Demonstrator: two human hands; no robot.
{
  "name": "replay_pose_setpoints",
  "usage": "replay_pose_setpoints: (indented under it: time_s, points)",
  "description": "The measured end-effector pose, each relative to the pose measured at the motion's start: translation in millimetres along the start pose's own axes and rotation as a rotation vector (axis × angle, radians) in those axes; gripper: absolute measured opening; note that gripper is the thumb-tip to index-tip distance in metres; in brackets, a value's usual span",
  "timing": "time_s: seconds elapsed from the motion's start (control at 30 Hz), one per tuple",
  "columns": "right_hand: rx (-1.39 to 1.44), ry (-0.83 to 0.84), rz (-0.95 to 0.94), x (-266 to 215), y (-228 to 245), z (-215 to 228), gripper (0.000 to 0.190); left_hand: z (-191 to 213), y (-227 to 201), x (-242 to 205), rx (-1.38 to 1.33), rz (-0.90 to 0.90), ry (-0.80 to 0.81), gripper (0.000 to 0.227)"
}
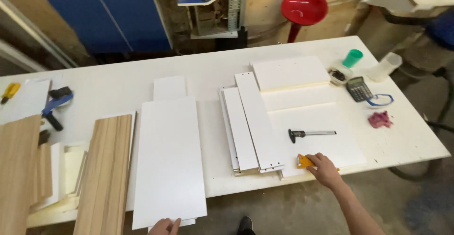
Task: The person is organizing and marking various wooden and laminate boards on a workbench in a workshop using a pencil.
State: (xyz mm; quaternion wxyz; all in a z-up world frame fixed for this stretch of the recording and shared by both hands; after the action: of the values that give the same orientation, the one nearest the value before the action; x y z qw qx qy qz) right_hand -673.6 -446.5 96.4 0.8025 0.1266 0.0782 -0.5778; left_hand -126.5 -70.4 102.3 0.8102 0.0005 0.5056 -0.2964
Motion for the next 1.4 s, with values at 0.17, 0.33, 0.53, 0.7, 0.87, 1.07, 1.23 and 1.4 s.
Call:
replay_pose_setpoints:
  time_s: [0.17,0.33,0.53,0.7,0.87,1.07,1.23,1.4]
  points:
    - [-0.227,-0.093,0.290,66.0,-23.3,-16.5,0.049,-16.1,-12.9,-23.1,-0.165,-0.101,-0.319,0.038]
    - [0.020,-0.304,0.130,41.4,0.6,14.8,0.044,-35.5,77.0,41.8,-0.193,-0.027,-0.456,0.038]
    - [0.557,-0.153,0.048,-67.7,190.8,23.3,0.032,14.0,166.5,79.6,-0.179,0.068,-0.793,0.096]
    - [0.574,0.707,0.229,-114.1,368.0,-36.6,0.069,31.8,151.7,85.6,-0.787,0.108,-0.504,0.074]
    - [1.038,0.650,-0.148,-97.1,399.8,-111.5,0.049,46.2,114.8,39.5,-1.324,0.136,-0.396,0.067]
    - [1.162,0.554,-0.407,-125.3,406.4,-111.2,0.029,51.4,101.9,-8.2,-1.806,0.078,-0.196,0.065]
    - [1.284,0.395,-0.524,-153.2,412.3,-102.6,0.033,43.2,123.7,0.9,-1.732,0.097,-0.111,0.063]
    - [1.471,0.128,-0.539,-169.1,421.2,-106.4,0.047,61.1,121.2,-5.8,-1.499,0.061,-0.021,0.051]
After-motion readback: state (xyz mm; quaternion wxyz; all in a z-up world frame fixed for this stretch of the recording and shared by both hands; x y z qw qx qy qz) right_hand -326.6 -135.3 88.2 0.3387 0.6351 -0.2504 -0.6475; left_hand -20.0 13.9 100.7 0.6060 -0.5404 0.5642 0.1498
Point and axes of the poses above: each hand's wrist, its own x-axis towards the middle knuckle, its own z-axis out of the back of the hand, y = z × x, the point moved 5 cm from there along x, towards the middle knuckle, and after that the axes turned 14 degrees about -x, right-handed, at the moved point
